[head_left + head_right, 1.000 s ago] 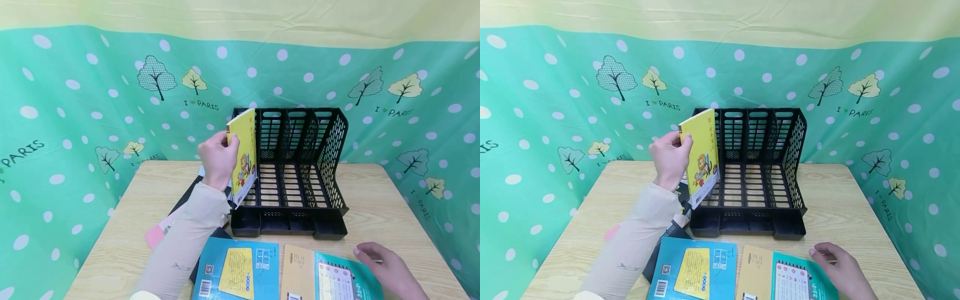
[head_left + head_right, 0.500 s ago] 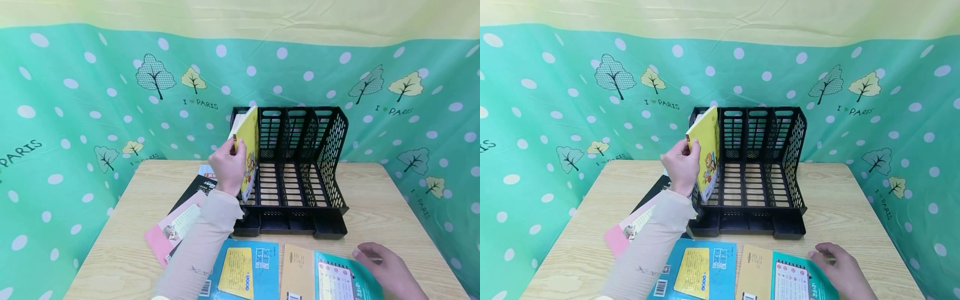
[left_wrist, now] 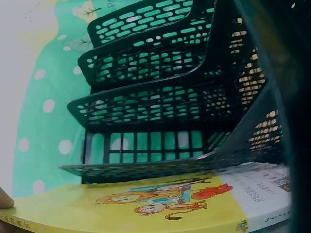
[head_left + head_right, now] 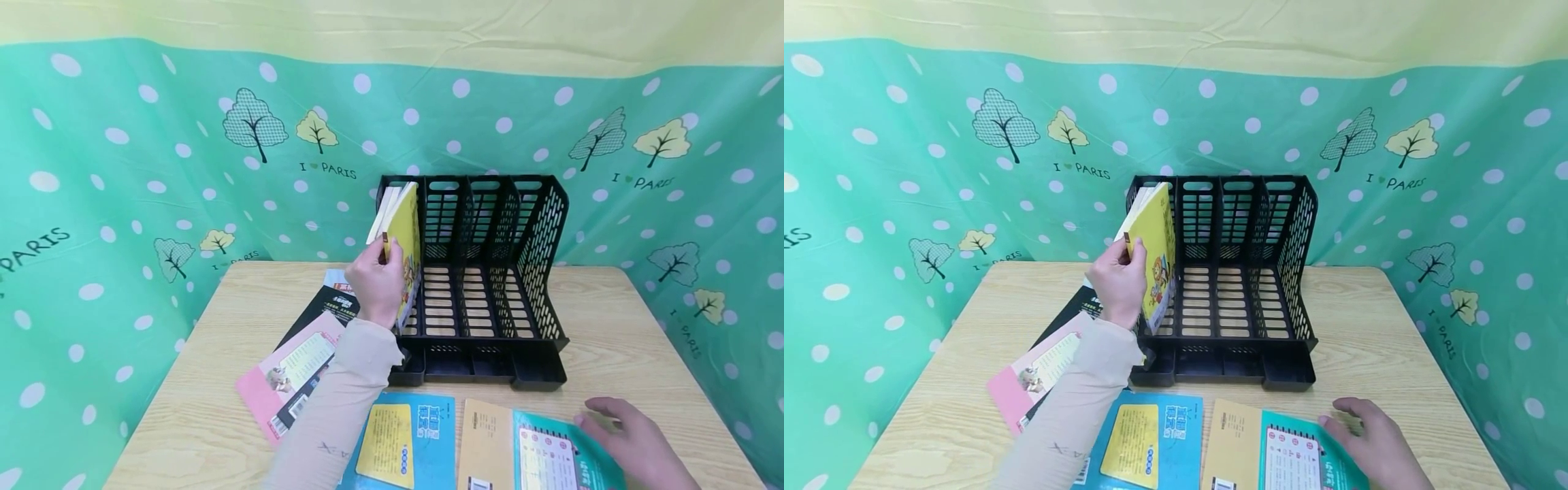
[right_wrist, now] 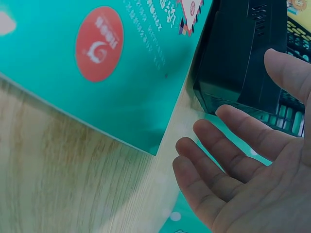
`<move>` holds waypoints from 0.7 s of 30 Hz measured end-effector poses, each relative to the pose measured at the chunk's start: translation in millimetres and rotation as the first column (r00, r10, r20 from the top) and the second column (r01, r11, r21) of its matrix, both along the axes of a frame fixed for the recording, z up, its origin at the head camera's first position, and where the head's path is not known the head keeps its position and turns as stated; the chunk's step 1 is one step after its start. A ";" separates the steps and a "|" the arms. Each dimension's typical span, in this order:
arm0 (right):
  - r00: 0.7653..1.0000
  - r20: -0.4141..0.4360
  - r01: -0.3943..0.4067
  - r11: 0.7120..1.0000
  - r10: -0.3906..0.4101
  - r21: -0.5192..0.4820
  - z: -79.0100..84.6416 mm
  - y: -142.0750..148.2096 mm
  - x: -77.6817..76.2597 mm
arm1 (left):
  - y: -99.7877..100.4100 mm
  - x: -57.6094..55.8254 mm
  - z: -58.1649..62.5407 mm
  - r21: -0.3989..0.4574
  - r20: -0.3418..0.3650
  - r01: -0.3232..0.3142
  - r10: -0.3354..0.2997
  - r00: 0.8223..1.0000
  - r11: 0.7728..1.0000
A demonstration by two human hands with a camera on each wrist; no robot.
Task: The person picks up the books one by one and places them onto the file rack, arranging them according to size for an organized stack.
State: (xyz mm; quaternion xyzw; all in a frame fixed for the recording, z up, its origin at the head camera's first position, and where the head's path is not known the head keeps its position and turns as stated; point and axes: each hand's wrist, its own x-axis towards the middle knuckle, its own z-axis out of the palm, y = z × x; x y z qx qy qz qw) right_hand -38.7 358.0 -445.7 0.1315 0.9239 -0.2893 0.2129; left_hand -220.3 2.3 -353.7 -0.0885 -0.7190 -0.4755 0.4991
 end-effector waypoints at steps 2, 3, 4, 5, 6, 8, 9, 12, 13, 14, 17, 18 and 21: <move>1.000 -0.003 -0.004 1.000 0.004 0.007 0.0 -0.2 -0.2 | 2.2 0.0 -3.9 -0.009 0.008 -0.016 0.017 1.000 1.000; 1.000 -0.003 -0.005 1.000 0.005 0.010 0.0 -0.4 -0.4 | 3.4 -0.5 -6.0 -0.012 0.012 -0.024 0.025 1.000 1.000; 1.000 -0.005 -0.006 1.000 0.006 0.011 -0.1 -0.4 -0.3 | 4.5 -1.0 -7.9 -0.014 0.014 -0.031 0.032 0.999 0.999; 1.000 -0.007 -0.007 1.000 0.007 0.013 -0.2 -0.4 -0.2 | 5.5 -1.7 -9.5 -0.017 0.015 -0.042 0.042 0.999 0.999; 1.000 -0.009 -0.008 1.000 0.008 0.017 -0.1 -0.3 -0.2 | 6.4 -2.2 -10.5 -0.019 0.016 -0.048 0.048 0.999 0.999; 1.000 -0.007 -0.005 1.000 0.005 0.016 -1.0 0.1 0.5 | 7.9 -3.9 -11.8 -0.026 0.019 -0.053 0.054 0.998 0.998; 1.000 -0.004 -0.004 1.000 0.004 0.013 -1.5 0.3 1.0 | 8.3 -4.6 -11.9 -0.030 0.019 -0.057 0.057 0.998 0.998; 1.000 0.003 0.003 1.000 -0.003 0.004 -2.6 1.0 1.8 | 6.8 -4.3 -9.4 -0.048 0.019 -0.061 0.062 0.998 0.997; 1.000 0.004 0.002 1.000 -0.002 -0.001 -2.8 1.3 2.3 | 5.6 -3.9 -8.3 -0.053 0.019 -0.061 0.062 0.998 0.997; 1.000 0.003 0.000 1.000 0.000 -0.004 -2.9 1.8 2.7 | 4.2 -3.3 -7.1 -0.058 0.018 -0.060 0.061 0.998 0.997; 1.000 0.002 -0.006 1.000 0.006 -0.003 -2.8 3.4 3.5 | 0.3 -1.3 -4.1 -0.080 0.015 -0.066 0.067 0.998 0.995; 1.000 -0.001 -0.009 1.000 0.009 -0.003 -2.7 3.8 3.8 | -0.5 -0.9 -3.4 -0.089 0.015 -0.066 0.068 0.998 0.994; 1.000 -0.004 -0.011 1.000 0.011 -0.004 -2.8 4.1 4.0 | -0.9 -0.9 -2.3 -0.109 0.022 -0.060 0.062 0.998 0.992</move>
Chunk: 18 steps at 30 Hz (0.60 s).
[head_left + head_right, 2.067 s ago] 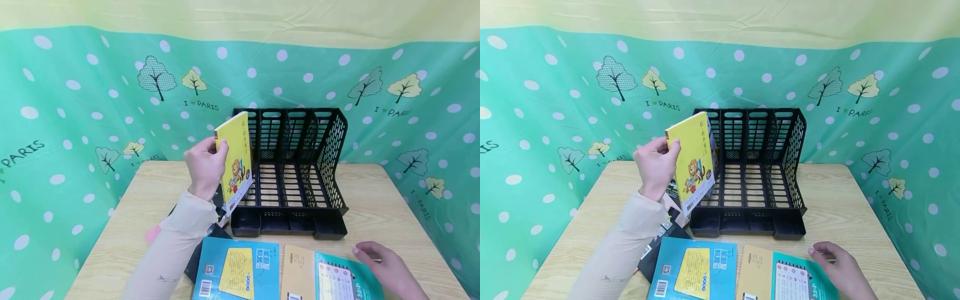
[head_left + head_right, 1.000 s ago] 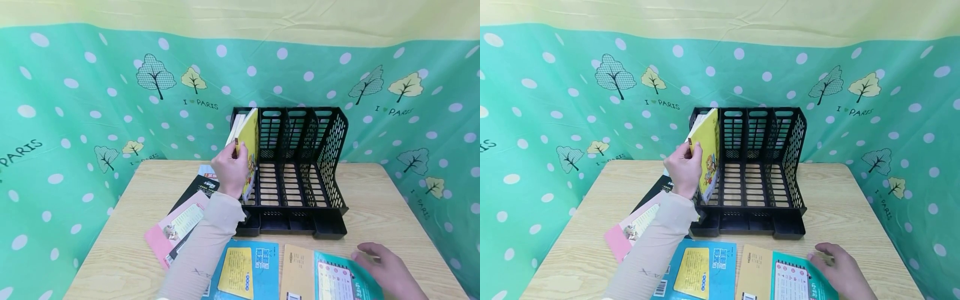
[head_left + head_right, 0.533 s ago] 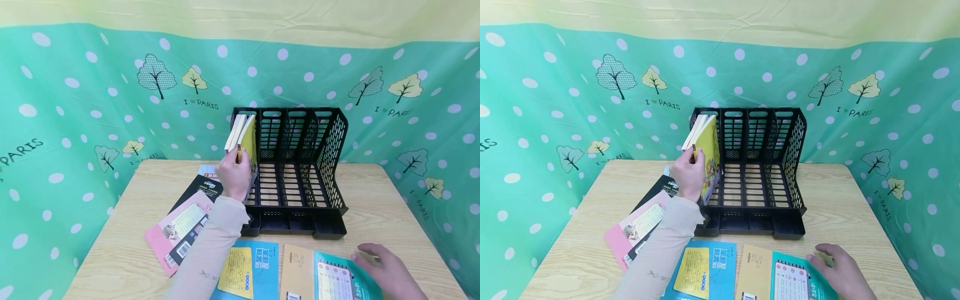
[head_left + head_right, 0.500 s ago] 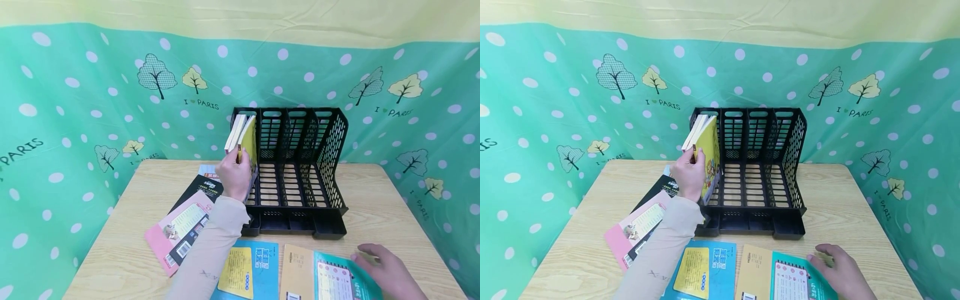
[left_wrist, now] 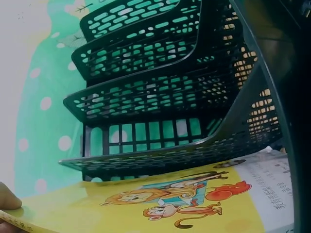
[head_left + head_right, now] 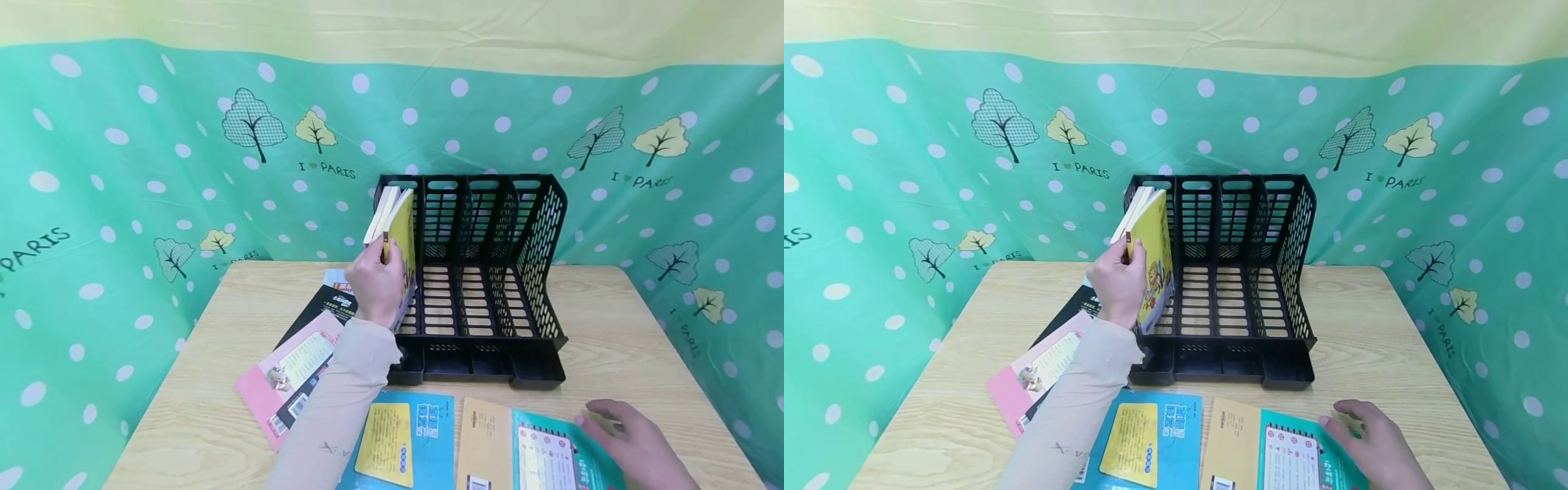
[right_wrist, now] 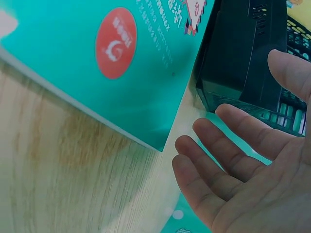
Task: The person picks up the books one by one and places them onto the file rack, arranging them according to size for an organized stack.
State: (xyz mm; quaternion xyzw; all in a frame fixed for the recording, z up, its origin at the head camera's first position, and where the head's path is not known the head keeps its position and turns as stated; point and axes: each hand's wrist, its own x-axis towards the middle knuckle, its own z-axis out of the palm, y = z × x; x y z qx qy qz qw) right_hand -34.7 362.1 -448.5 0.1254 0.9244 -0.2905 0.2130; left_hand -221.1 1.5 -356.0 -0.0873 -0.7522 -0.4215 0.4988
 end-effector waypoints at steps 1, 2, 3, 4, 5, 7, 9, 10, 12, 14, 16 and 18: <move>1.000 -0.001 0.001 1.000 -0.001 0.000 0.3 -0.3 -0.2 | 0.4 -0.6 -0.1 -0.005 0.002 0.001 -0.001 1.000 1.000; 1.000 -0.001 0.003 1.000 -0.003 -0.002 0.3 -0.6 -0.4 | 1.1 -1.1 -0.2 -0.008 0.004 0.003 -0.003 1.000 1.000; 1.000 -0.003 0.002 1.000 -0.002 -0.003 0.5 -0.9 -0.5 | 2.3 -1.9 -0.7 -0.009 0.005 0.003 -0.003 1.000 1.000; 1.000 -0.003 0.002 1.000 -0.002 -0.004 0.5 -1.1 -0.6 | 3.7 -2.8 -1.9 -0.012 0.002 -0.001 0.001 1.000 1.000; 1.000 -0.003 0.001 1.000 -0.001 -0.002 0.4 -1.1 -0.6 | 5.2 -4.0 -3.9 -0.016 -0.004 -0.009 0.009 1.000 1.000; 1.000 0.004 0.003 1.000 -0.003 0.001 0.3 -1.1 0.0 | 8.3 -5.9 -9.7 -0.017 -0.038 -0.028 0.027 0.999 0.999; 1.000 0.012 0.005 1.000 -0.005 0.004 -0.1 -0.9 0.3 | 10.8 -6.9 -16.1 -0.001 -0.084 -0.049 0.049 0.995 0.999; 1.000 0.016 0.007 1.000 -0.007 0.004 -0.4 -0.8 0.4 | 11.6 -7.4 -19.1 0.010 -0.107 -0.058 0.059 0.993 0.998; 1.000 0.025 0.017 1.000 -0.017 0.004 -0.9 -1.0 0.1 | 13.2 -8.0 -23.8 0.038 -0.141 -0.068 0.073 0.987 0.997; 0.999 0.028 0.023 1.000 -0.023 0.007 -1.2 -1.0 0.1 | 15.2 -8.5 -27.0 0.065 -0.146 -0.074 0.083 0.986 0.995; 0.999 0.030 0.028 1.000 -0.028 0.006 -1.4 -1.0 0.5 | 18.4 -9.5 -31.5 0.093 -0.137 -0.076 0.089 0.987 0.993; 0.999 0.038 0.034 0.999 -0.034 0.002 -1.5 -1.0 1.3 | 22.6 -9.4 -36.3 0.116 -0.124 -0.082 0.096 0.988 0.990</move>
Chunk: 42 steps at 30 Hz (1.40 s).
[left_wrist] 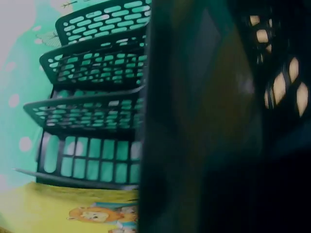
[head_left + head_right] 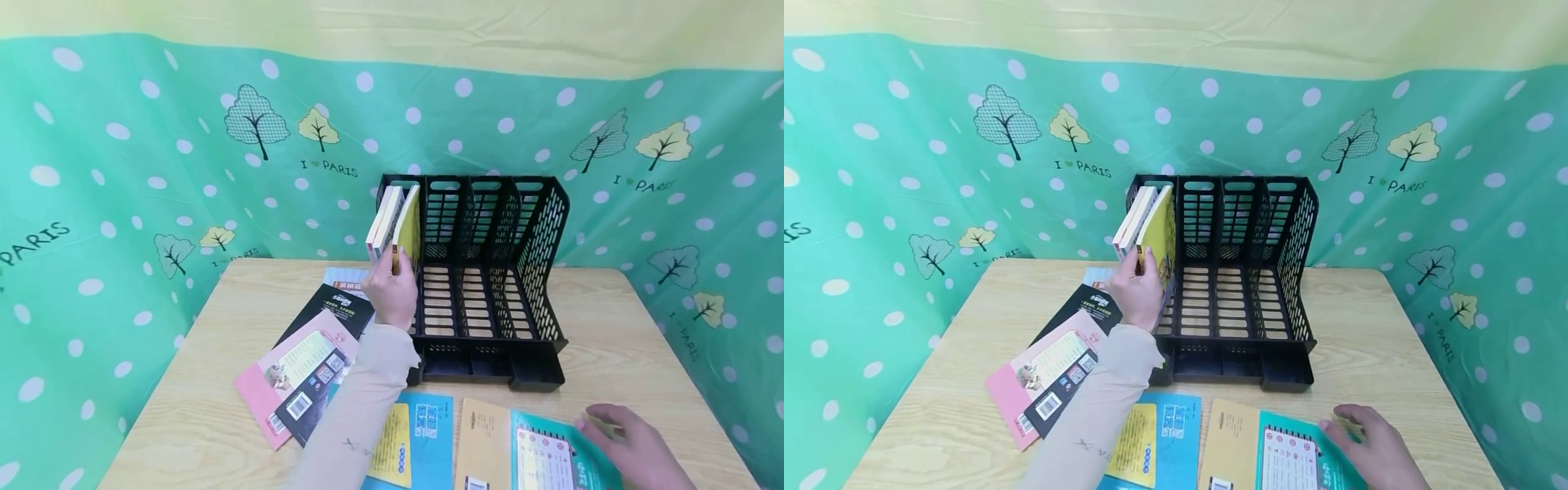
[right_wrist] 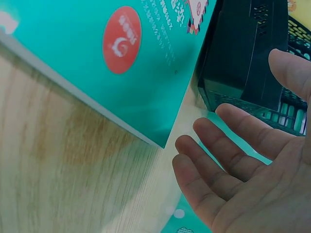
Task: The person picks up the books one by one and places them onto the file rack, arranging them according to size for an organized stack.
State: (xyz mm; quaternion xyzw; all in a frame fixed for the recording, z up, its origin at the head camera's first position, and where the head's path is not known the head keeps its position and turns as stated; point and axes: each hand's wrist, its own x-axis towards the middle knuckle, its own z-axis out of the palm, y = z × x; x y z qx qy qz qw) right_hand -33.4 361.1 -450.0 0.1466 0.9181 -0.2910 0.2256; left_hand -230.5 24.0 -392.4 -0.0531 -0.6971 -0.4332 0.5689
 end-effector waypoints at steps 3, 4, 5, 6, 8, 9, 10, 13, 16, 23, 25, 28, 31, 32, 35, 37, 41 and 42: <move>1.000 0.018 0.016 1.000 -0.016 -0.009 -0.5 0.5 2.0 | 5.9 -0.2 -8.0 0.033 0.008 -0.008 0.008 1.000 0.999; 1.000 0.023 0.020 1.000 -0.020 -0.008 -0.6 0.8 2.6 | 7.0 -0.3 -10.1 0.045 0.011 -0.015 0.014 1.000 0.999; 0.999 0.027 0.025 1.000 -0.025 -0.005 -0.7 1.3 3.2 | 7.5 -0.3 -11.7 0.056 0.016 -0.016 0.015 1.000 0.998; 0.999 0.026 0.025 1.000 -0.025 0.000 -0.9 1.9 3.8 | 7.7 -0.5 -13.2 0.070 0.020 -0.015 0.014 1.000 0.997; 0.999 0.024 0.023 1.000 -0.023 0.006 -1.5 3.2 4.7 | 7.2 -0.2 -15.3 0.105 0.023 -0.019 0.016 1.000 0.994; 1.000 0.018 0.019 1.000 -0.019 0.012 -1.7 3.8 4.8 | 6.8 0.6 -15.9 0.122 0.019 -0.020 0.018 1.000 0.992; 1.000 0.017 0.016 1.000 -0.016 0.014 -2.1 4.4 4.9 | 6.5 1.7 -16.0 0.136 0.013 -0.020 0.019 1.000 0.990; 1.000 0.006 0.001 1.000 -0.001 0.017 -2.8 5.0 4.9 | 6.4 5.1 -15.5 0.164 -0.005 -0.035 0.036 0.999 0.986; 1.000 0.001 -0.007 1.000 0.007 0.015 -3.2 4.4 4.3 | 7.7 4.7 -13.6 0.169 -0.008 -0.036 0.038 0.999 0.985; 1.000 0.014 0.004 1.000 -0.004 0.002 -3.5 2.4 3.3 | 13.7 -7.5 -5.8 0.135 -0.006 0.012 -0.011 1.000 0.991; 1.000 0.014 0.005 1.000 -0.005 0.006 -3.2 2.0 2.9 | 15.6 -9.9 -5.5 0.131 0.002 0.013 -0.013 1.000 0.991; 1.000 0.006 -0.001 1.000 0.001 0.011 -2.6 1.5 1.8 | 18.4 -12.4 -7.9 0.126 0.011 0.020 -0.022 1.000 0.992; 1.000 -0.005 -0.016 1.000 0.017 0.019 -2.3 1.1 0.2 | 20.1 -12.8 -9.8 0.122 0.033 0.032 -0.036 0.999 0.992; 1.000 -0.003 -0.020 1.000 0.020 0.022 -2.6 0.9 -0.5 | 20.0 -12.4 -10.0 0.119 0.044 0.031 -0.037 0.998 0.992; 0.999 0.006 -0.036 0.999 0.036 0.037 -5.0 -0.1 -2.3 | 17.8 -8.7 -9.7 0.105 0.102 0.044 -0.055 0.993 0.993; 0.998 0.011 -0.057 0.997 0.056 0.052 -8.0 -0.2 -2.3 | 14.5 -5.2 -9.4 0.084 0.150 0.052 -0.065 0.987 0.995; 0.995 0.014 -0.100 0.990 0.099 0.095 -15.4 0.2 -0.2 | 5.0 3.6 -10.2 -0.006 0.278 0.073 -0.069 0.958 0.997; 0.994 0.026 -0.104 0.990 0.102 0.100 -17.4 0.6 0.1 | 2.1 6.1 -11.0 -0.033 0.313 0.084 -0.070 0.947 0.996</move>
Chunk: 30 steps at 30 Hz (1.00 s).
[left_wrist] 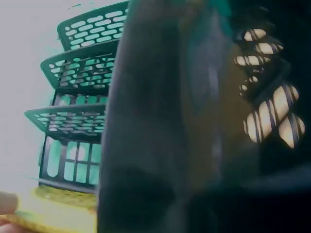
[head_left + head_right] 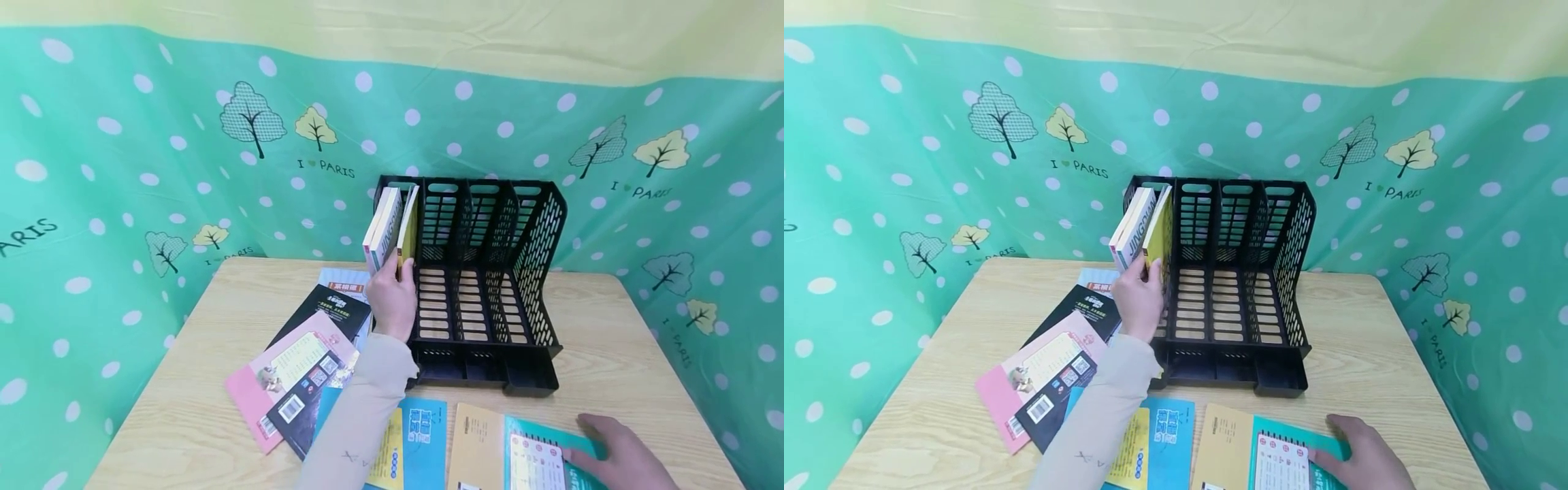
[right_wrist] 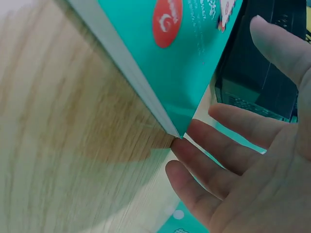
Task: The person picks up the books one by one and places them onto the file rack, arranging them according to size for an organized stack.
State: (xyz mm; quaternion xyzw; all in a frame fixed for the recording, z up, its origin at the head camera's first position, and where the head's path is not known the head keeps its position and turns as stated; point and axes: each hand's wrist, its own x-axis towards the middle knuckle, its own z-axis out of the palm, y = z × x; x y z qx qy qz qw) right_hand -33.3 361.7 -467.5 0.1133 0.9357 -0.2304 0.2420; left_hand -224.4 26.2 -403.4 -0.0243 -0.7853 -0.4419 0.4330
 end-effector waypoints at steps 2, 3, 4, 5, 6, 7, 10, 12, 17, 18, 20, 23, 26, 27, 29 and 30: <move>1.000 0.025 -0.011 1.000 0.011 0.024 -3.5 -0.9 -0.3 | -6.6 4.9 -2.0 -0.064 0.061 0.014 -0.011 0.998 0.998; 0.999 0.036 -0.020 0.999 0.018 0.037 -4.8 -1.4 -0.8 | -9.9 7.2 -2.6 -0.088 0.088 0.023 -0.016 0.996 0.996; 0.999 0.046 -0.032 0.998 0.029 0.050 -6.1 -1.9 -1.5 | -13.4 9.3 -2.9 -0.110 0.111 0.029 -0.016 0.994 0.994; 0.998 0.056 -0.045 0.997 0.042 0.063 -7.2 -2.3 -2.3 | -16.8 11.0 -2.3 -0.132 0.127 0.033 -0.016 0.992 0.991; 0.997 0.062 -0.059 0.996 0.054 0.074 -7.7 -2.6 -2.8 | -20.0 12.4 -1.0 -0.151 0.142 0.039 -0.017 0.990 0.988; 0.996 0.054 -0.080 0.993 0.076 0.088 -7.8 -2.9 -3.0 | -23.0 13.6 0.6 -0.169 0.155 0.044 -0.018 0.988 0.985; 0.993 0.040 -0.116 0.986 0.112 0.117 -6.4 -4.4 -2.5 | -30.1 16.0 5.6 -0.209 0.196 0.078 -0.037 0.980 0.975; 0.990 0.030 -0.142 0.980 0.140 0.136 -5.0 -5.7 -1.4 | -33.5 16.8 8.0 -0.221 0.229 0.109 -0.057 0.972 0.969; 0.981 0.038 -0.193 0.964 0.189 0.185 -2.0 -11.6 0.0 | -40.7 20.1 11.6 -0.243 0.297 0.148 -0.072 0.952 0.959; 0.980 0.039 -0.201 0.960 0.197 0.195 -2.1 -12.2 0.4 | -42.2 21.2 12.4 -0.247 0.307 0.155 -0.074 0.949 0.957; 0.977 0.042 -0.211 0.954 0.207 0.212 -3.3 -12.7 1.3 | -45.3 23.6 14.1 -0.258 0.323 0.164 -0.075 0.943 0.952; 0.979 0.036 -0.205 0.951 0.202 0.231 -5.4 -11.9 2.2 | -49.3 26.7 15.8 -0.267 0.351 0.191 -0.089 0.932 0.945; 0.982 0.029 -0.189 0.955 0.188 0.228 -7.4 -10.3 1.7 | -52.8 29.5 16.8 -0.276 0.382 0.218 -0.101 0.918 0.936; 0.983 0.029 -0.182 0.957 0.180 0.228 -7.8 -9.8 1.3 | -54.0 30.7 17.0 -0.275 0.396 0.232 -0.110 0.912 0.933; 0.984 0.034 -0.176 0.960 0.173 0.219 -8.8 -8.5 0.2 | -56.1 33.0 17.3 -0.275 0.416 0.252 -0.121 0.901 0.928; 0.985 0.037 -0.173 0.962 0.169 0.213 -9.0 -8.0 -0.4 | -57.2 34.1 17.4 -0.274 0.425 0.261 -0.126 0.896 0.926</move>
